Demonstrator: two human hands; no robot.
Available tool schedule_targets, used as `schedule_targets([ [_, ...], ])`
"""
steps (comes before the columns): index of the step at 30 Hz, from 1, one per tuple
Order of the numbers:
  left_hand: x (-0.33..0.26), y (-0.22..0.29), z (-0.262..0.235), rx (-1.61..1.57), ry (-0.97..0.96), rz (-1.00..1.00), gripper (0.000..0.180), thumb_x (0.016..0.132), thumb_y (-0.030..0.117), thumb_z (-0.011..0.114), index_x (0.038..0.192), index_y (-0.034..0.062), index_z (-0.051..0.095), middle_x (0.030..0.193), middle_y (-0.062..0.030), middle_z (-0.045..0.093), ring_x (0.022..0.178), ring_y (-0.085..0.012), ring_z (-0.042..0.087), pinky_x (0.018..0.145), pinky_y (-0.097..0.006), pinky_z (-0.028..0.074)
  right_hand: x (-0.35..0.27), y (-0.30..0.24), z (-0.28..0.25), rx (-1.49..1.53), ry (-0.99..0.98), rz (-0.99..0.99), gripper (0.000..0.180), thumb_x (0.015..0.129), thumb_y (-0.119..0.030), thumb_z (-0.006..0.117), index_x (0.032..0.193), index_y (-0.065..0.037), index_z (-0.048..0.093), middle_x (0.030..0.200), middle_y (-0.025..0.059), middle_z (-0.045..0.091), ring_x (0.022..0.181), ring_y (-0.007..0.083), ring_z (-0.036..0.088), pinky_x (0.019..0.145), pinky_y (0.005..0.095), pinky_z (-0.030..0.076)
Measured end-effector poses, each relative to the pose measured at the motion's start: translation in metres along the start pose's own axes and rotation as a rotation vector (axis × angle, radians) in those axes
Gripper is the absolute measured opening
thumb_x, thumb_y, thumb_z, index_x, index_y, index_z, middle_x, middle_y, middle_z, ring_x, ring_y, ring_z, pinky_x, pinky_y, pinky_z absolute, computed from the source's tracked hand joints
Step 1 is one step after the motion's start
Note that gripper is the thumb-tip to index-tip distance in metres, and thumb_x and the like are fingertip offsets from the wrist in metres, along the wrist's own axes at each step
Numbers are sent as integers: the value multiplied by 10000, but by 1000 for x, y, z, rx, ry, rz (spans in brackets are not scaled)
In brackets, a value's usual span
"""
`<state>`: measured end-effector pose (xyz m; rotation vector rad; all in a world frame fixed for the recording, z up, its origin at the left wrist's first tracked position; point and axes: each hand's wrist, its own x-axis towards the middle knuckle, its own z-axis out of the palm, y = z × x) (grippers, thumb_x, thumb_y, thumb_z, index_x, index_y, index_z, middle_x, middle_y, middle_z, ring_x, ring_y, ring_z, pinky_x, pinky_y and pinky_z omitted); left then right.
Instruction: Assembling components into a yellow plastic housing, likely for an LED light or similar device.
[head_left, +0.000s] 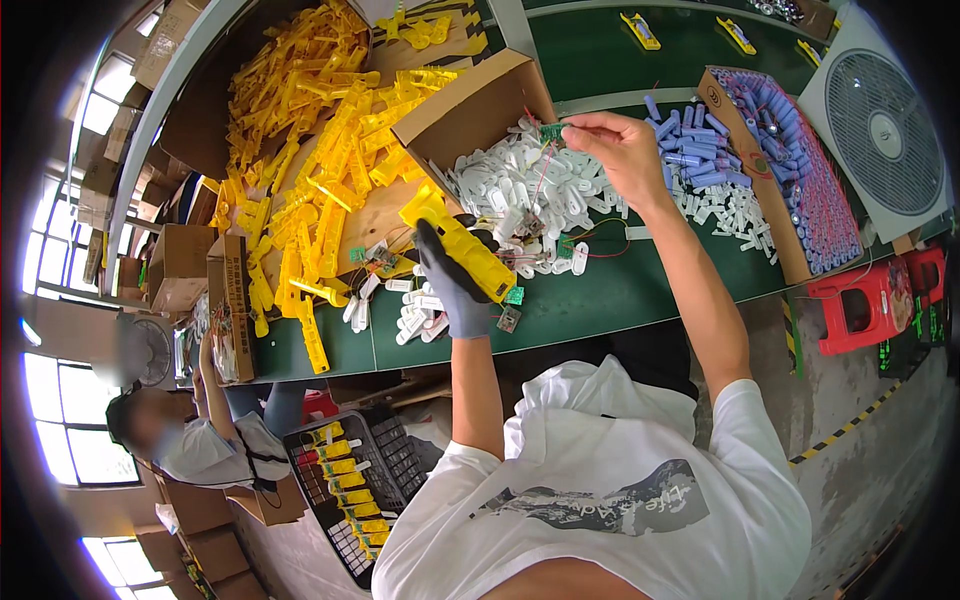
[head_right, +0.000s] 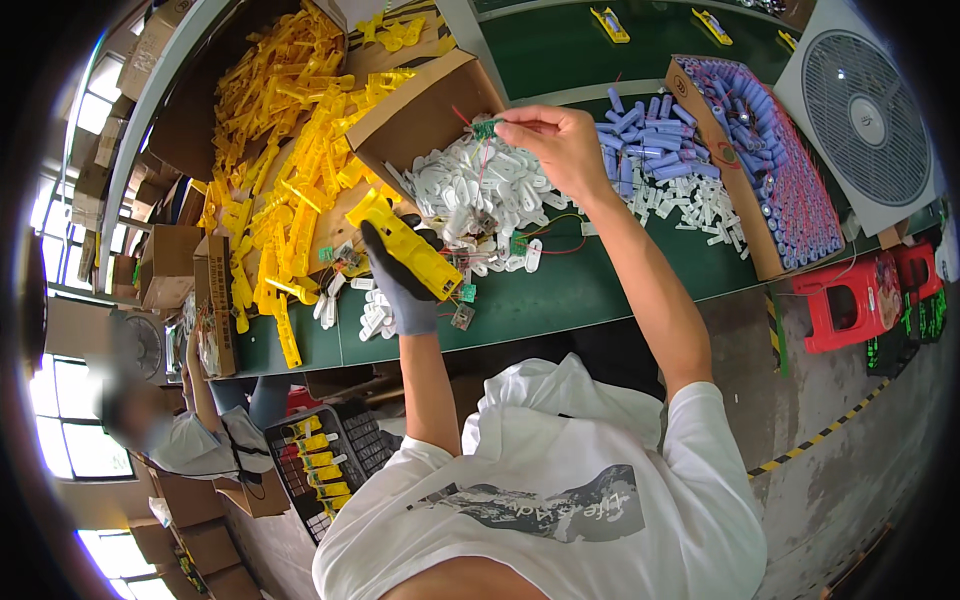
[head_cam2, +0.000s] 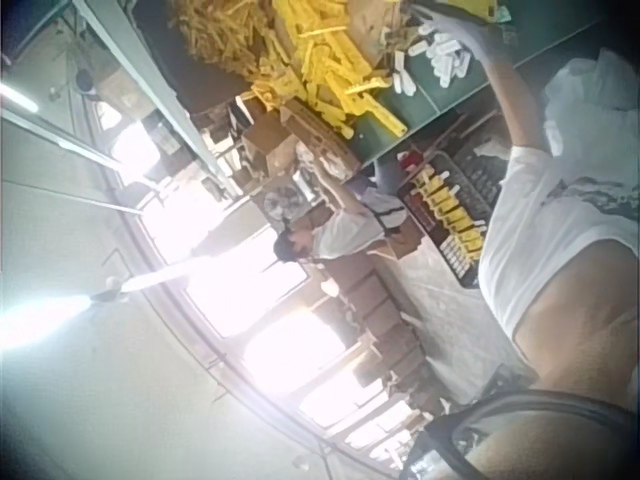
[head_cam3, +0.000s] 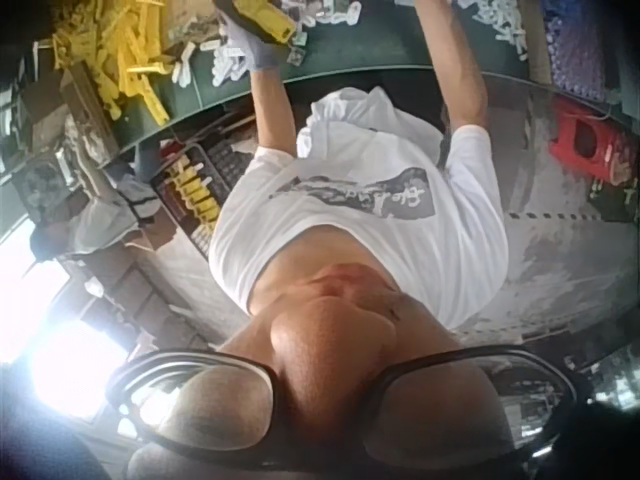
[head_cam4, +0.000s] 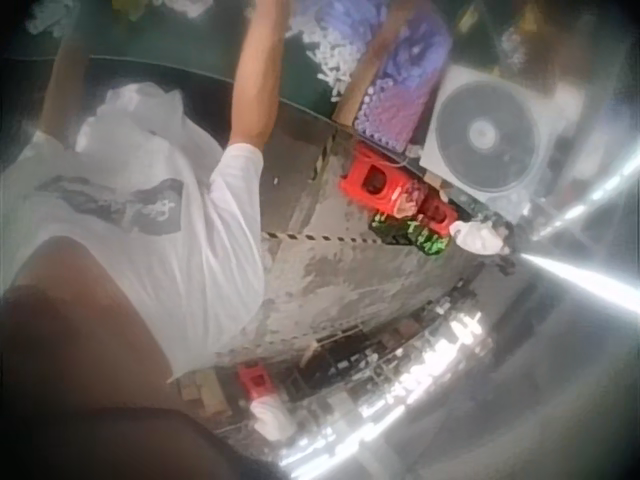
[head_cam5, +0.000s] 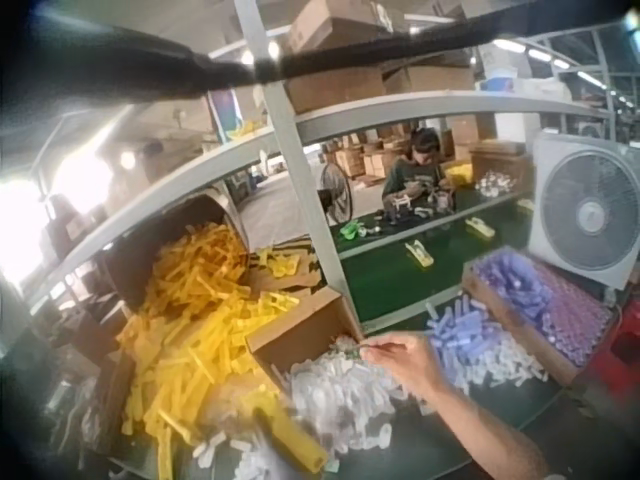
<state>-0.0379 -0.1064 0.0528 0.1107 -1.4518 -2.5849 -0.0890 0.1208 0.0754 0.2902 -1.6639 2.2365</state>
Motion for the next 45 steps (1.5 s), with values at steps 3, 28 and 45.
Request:
schedule_targets([
  [3, 15, -25, -13, 264, -125, 120, 469, 843, 49, 675, 1265, 39, 470, 1033, -63, 610, 837, -144, 615, 701, -275, 526, -7, 11, -6, 74, -4, 44, 223, 842, -53, 705, 1044, 35, 666, 946, 101, 697, 850, 141, 666, 805, 259, 544],
  [28, -1, -88, 57, -308, 11, -244, 358, 923, 468, 558, 1092, 158, 497, 780, -38, 546, 632, -188, 563, 580, -324, 486, -59, -32, 33, 263, 196, -191, 211, 996, -209, 509, 1150, -66, 495, 692, 95, 609, 372, 34, 389, 346, 200, 330],
  [45, -23, -98, 79, -420, 285, -93, 360, 939, 437, 562, 1058, 132, 414, 773, -45, 530, 629, -172, 552, 577, -330, 499, -70, -24, 19, 187, 345, -196, 219, 973, -194, 549, 1120, -38, 505, 646, 112, 608, 357, 55, 418, 322, 210, 320],
])
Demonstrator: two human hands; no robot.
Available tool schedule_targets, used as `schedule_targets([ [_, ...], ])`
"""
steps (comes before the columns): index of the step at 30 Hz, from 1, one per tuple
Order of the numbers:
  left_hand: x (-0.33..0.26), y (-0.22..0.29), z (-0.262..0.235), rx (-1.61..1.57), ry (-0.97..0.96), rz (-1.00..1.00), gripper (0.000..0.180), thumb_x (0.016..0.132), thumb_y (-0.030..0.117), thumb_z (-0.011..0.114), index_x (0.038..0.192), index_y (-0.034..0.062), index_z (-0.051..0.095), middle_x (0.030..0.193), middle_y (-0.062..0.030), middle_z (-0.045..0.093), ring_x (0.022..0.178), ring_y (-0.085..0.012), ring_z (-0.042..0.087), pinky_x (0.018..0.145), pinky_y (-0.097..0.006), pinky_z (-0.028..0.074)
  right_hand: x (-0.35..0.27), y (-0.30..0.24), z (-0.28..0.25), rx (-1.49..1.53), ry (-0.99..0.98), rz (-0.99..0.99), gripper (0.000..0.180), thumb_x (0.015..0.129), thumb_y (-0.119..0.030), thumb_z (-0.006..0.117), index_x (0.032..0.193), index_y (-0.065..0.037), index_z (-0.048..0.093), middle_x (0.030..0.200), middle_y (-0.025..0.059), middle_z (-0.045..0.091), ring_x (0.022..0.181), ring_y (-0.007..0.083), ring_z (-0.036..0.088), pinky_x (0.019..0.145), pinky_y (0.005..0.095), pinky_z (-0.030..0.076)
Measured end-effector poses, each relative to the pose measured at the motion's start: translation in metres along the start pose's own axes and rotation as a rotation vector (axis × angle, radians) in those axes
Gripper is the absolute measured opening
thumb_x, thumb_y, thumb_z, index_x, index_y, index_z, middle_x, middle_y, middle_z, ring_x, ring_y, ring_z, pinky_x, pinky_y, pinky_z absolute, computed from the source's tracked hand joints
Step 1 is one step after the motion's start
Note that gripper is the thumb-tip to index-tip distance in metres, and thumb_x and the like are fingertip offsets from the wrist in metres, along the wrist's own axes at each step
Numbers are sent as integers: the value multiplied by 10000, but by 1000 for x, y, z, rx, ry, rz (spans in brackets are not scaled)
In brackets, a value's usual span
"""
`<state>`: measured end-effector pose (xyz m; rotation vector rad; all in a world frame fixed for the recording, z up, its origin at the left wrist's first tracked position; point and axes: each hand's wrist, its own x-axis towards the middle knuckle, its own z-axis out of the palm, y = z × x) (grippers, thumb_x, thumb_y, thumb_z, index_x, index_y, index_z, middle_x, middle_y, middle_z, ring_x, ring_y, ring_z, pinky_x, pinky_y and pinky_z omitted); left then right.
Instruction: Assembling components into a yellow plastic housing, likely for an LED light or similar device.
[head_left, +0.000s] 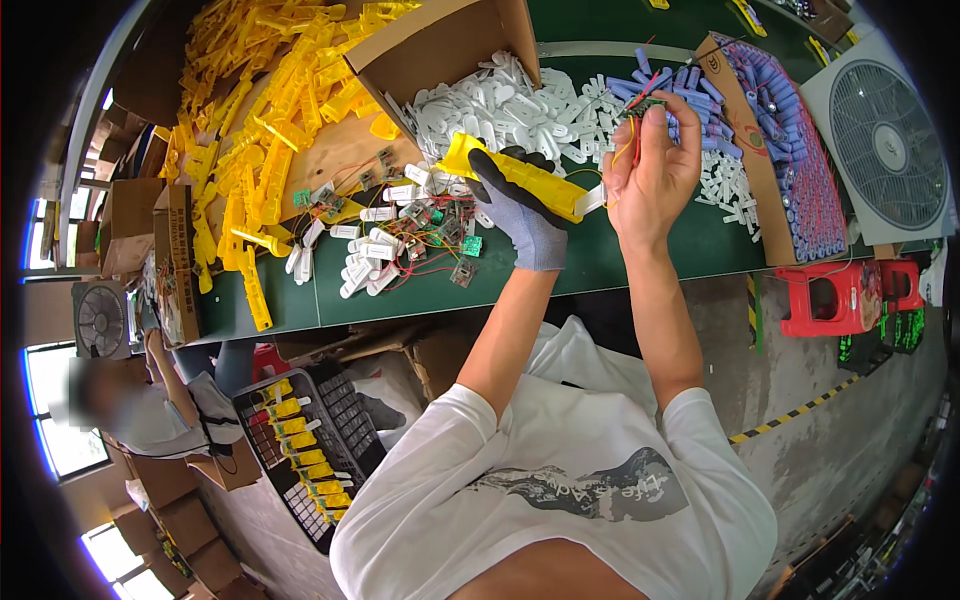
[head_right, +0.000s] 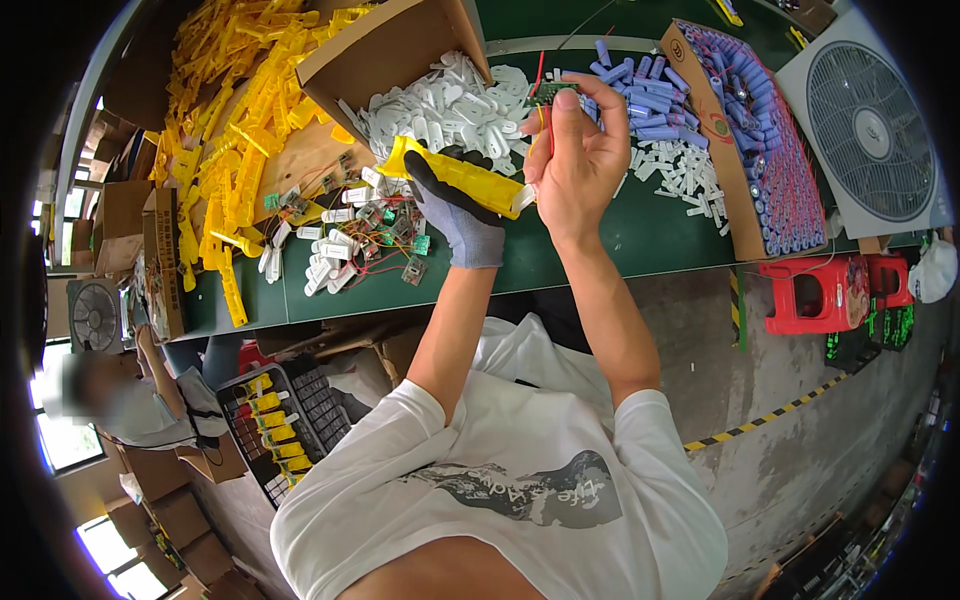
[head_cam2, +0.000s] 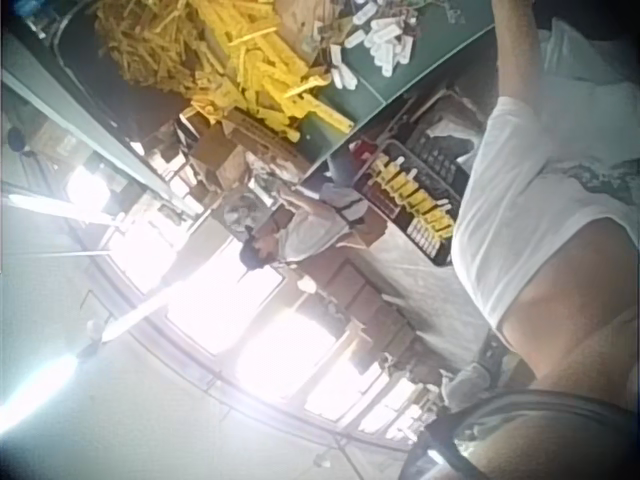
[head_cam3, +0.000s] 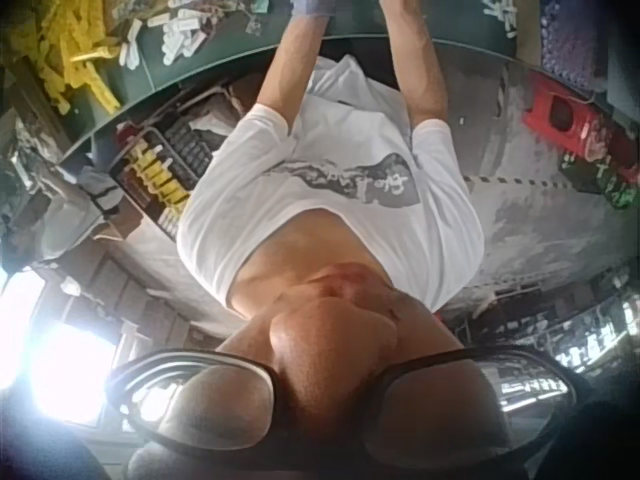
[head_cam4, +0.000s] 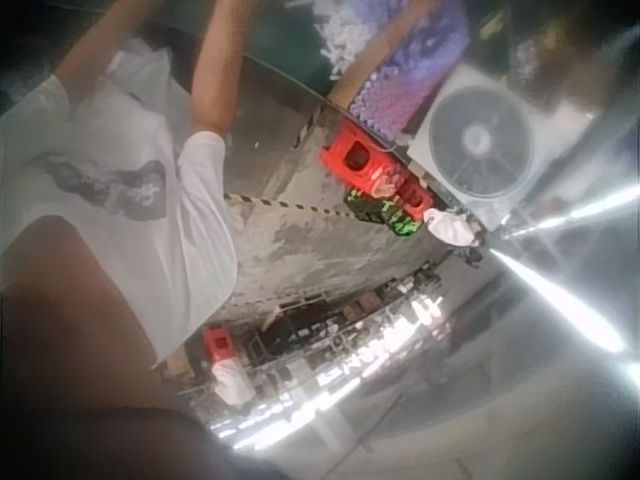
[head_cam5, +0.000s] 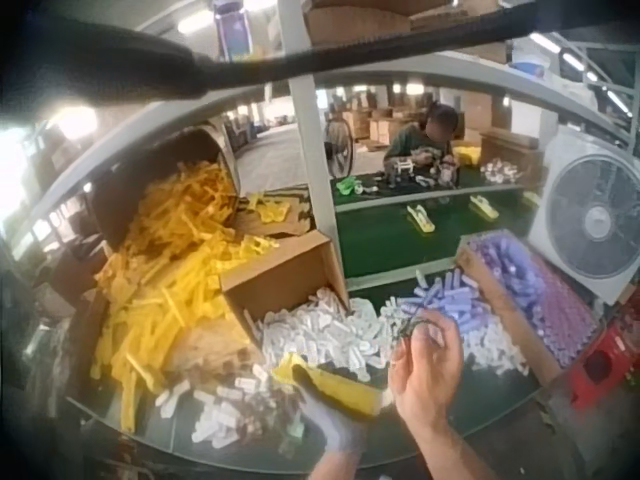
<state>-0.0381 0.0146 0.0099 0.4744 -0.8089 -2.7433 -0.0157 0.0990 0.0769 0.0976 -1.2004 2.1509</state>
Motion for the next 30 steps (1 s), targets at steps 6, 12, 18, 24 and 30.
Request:
schedule_targets([
  [6, -13, 5, 15, 62, -47, 156, 375, 960, 480, 495, 1031, 116, 436, 784, -50, 568, 667, -187, 586, 615, -327, 500, -4, 1, -2, -55, 37, 22, 207, 970, -186, 552, 1115, -44, 514, 641, 110, 609, 355, 54, 415, 321, 207, 304],
  [12, -16, 6, 17, 62, -54, 77, 340, 975, 428, 501, 1005, 97, 429, 782, -59, 553, 609, -192, 562, 541, -318, 471, -26, 25, -15, -256, -82, 105, 188, 980, -179, 526, 1120, -54, 504, 670, 72, 593, 354, 38, 392, 322, 206, 297],
  [18, -19, 13, -5, 417, -250, 33, 346, 991, 450, 455, 1001, 104, 462, 777, -39, 549, 602, -119, 522, 537, -272, 422, -31, 12, -35, -287, -237, 370, 201, 969, -174, 553, 1087, -28, 482, 746, 129, 663, 466, 72, 528, 422, 202, 388],
  [24, -18, 0, -22, 422, -398, -355, 455, 992, 529, 353, 1032, 96, 490, 766, -48, 552, 572, -137, 561, 497, -282, 479, -19, -4, -55, -411, -369, 324, 186, 935, -112, 598, 1073, -1, 541, 879, 100, 680, 728, 98, 623, 664, 221, 494],
  [30, -26, -1, -23, 456, -436, -498, 520, 987, 553, 312, 1076, 79, 508, 802, -93, 598, 573, -202, 628, 477, -311, 520, -14, 13, -79, -531, -323, 393, 167, 848, -115, 718, 931, 16, 656, 860, 29, 654, 778, 67, 602, 704, 211, 483],
])
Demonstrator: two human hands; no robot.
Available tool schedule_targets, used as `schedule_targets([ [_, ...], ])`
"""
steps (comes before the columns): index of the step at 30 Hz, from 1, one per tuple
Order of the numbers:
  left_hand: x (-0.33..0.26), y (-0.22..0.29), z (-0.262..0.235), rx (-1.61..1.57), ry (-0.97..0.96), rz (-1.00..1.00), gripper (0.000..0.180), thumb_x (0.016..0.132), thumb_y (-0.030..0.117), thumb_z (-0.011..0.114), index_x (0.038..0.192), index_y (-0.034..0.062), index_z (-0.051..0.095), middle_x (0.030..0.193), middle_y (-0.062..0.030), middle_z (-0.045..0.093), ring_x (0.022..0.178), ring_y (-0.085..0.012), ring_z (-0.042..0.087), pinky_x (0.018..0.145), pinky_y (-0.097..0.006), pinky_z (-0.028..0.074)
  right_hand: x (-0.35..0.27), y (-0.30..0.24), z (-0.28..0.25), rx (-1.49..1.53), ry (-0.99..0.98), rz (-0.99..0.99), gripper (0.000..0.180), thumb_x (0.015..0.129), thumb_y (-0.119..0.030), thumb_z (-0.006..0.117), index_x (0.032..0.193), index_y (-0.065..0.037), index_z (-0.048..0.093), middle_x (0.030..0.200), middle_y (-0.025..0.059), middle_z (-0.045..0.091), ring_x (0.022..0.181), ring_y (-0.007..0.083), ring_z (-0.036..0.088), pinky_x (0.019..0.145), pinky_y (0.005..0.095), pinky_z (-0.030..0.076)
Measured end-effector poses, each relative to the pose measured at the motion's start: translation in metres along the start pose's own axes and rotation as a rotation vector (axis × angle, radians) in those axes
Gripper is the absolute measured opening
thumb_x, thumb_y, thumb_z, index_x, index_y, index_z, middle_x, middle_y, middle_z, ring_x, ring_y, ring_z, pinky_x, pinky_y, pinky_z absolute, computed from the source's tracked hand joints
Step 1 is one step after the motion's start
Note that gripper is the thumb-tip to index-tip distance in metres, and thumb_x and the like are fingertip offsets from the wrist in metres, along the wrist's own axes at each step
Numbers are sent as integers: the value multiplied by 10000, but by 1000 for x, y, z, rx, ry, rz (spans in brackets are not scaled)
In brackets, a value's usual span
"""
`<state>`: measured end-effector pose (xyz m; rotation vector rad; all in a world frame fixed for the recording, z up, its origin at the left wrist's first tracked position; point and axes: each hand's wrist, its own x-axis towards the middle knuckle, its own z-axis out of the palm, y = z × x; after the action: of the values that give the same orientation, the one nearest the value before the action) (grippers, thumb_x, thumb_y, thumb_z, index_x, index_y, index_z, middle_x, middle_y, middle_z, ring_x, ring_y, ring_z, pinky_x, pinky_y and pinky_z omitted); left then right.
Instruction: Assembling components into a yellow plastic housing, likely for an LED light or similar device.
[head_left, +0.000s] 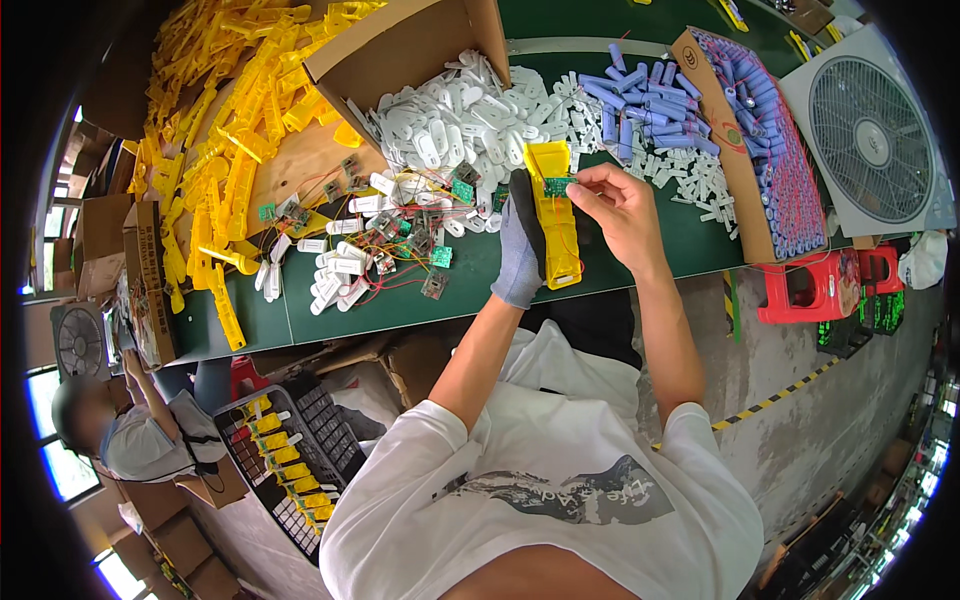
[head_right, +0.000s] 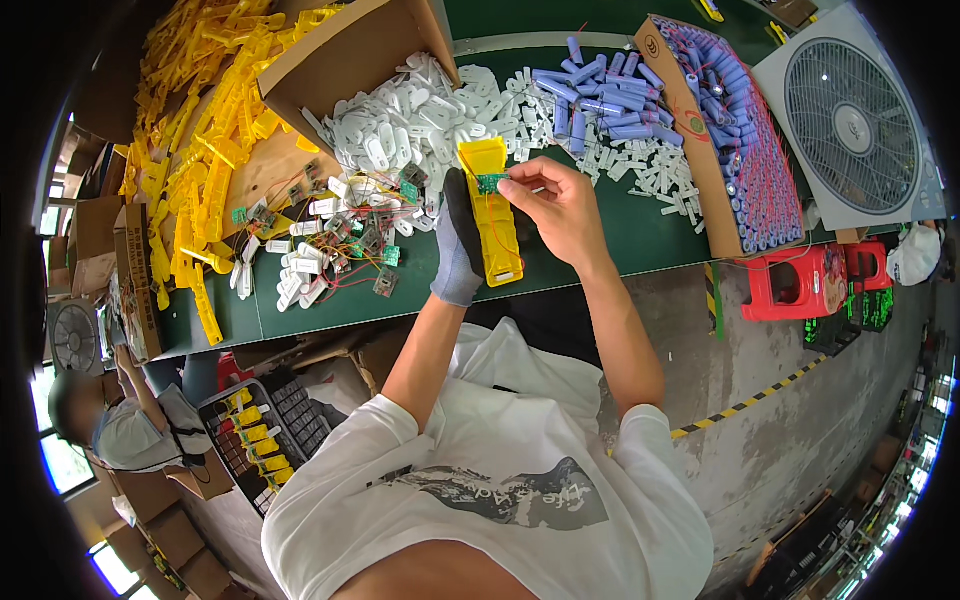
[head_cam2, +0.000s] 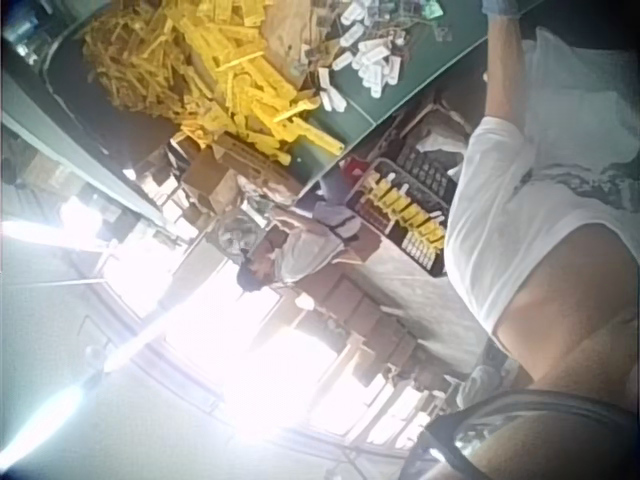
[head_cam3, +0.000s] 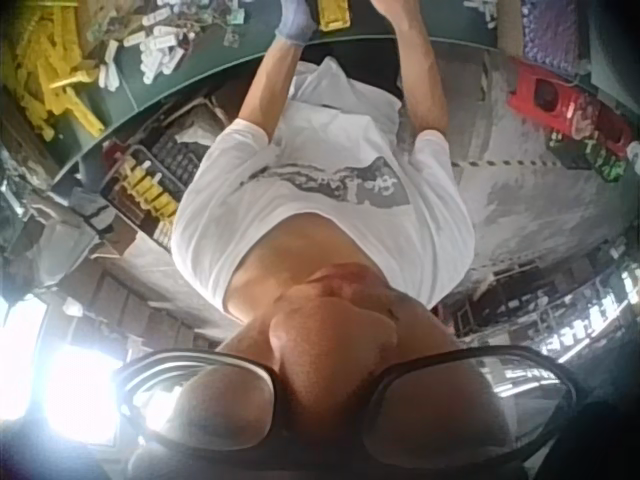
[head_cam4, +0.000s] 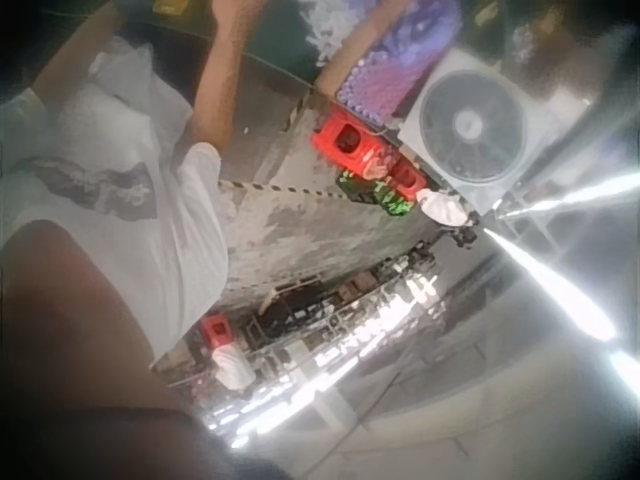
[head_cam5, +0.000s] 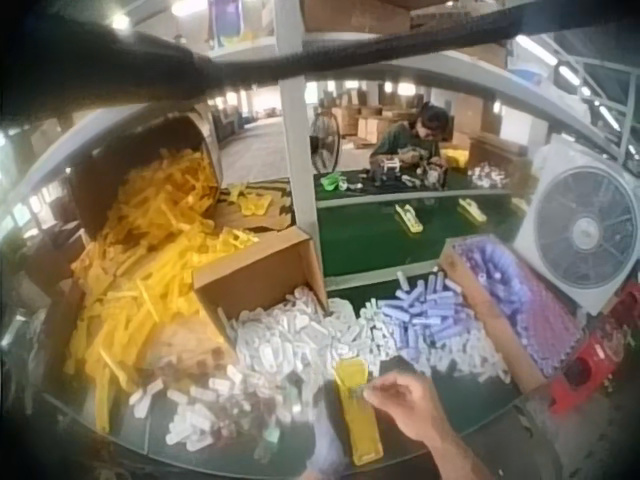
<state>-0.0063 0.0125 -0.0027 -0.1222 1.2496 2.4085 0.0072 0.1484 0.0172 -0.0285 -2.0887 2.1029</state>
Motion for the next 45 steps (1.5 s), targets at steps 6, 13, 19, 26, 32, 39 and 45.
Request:
schedule_targets([
  [6, -2, 1, 3, 46, 29, -43, 502, 990, 528, 322, 1074, 70, 510, 775, -105, 593, 560, -221, 639, 440, -320, 525, 1, 12, -2, 148, -11, 60, 150, 834, -91, 730, 919, 16, 669, 842, 16, 650, 774, 53, 588, 710, 192, 476],
  [13, 1, -3, 0, 141, -37, 17, 602, 949, 615, 333, 1119, 63, 503, 777, -106, 604, 573, -225, 645, 400, -336, 539, 1, 17, -5, 189, -11, 93, 114, 840, -61, 720, 918, 12, 682, 834, 7, 648, 757, 43, 576, 705, 178, 466],
  [19, 3, -8, -3, 202, -36, 98, 474, 986, 493, 390, 1095, 53, 527, 761, -83, 600, 577, -180, 639, 461, -289, 544, -2, 21, -3, 235, 67, 98, 109, 839, -46, 718, 922, 15, 682, 833, 11, 652, 746, 41, 577, 696, 175, 464],
  [26, -3, -10, 0, 181, -57, 130, 206, 996, 226, 490, 1091, 45, 512, 766, -21, 555, 613, -75, 558, 514, -237, 446, -10, 21, 6, 267, 169, 113, 135, 837, -43, 716, 945, 17, 662, 811, 9, 641, 736, 40, 571, 709, 191, 482],
  [32, -10, 6, 11, 234, -31, 132, 229, 1007, 263, 463, 1091, 53, 502, 767, -7, 522, 615, -61, 501, 530, -232, 418, -17, 15, 0, 75, 143, 25, 148, 908, -161, 648, 902, -13, 633, 780, -30, 590, 648, 16, 477, 565, 180, 355],
  [39, -10, 2, 8, 345, -70, 261, 235, 1014, 260, 450, 1099, 49, 507, 787, -13, 524, 672, -62, 503, 575, -243, 421, -21, -1, -2, -133, 64, -25, 168, 936, -169, 602, 882, -11, 577, 791, -13, 561, 648, 23, 452, 555, 209, 364],
  [45, -18, -1, 14, 416, -77, 292, 242, 1007, 246, 456, 1114, 33, 500, 809, -35, 528, 699, -78, 499, 593, -265, 426, -27, -1, 0, 93, -5, -33, 151, 970, -146, 548, 889, -26, 507, 786, -37, 471, 712, 20, 408, 629, 194, 363],
])
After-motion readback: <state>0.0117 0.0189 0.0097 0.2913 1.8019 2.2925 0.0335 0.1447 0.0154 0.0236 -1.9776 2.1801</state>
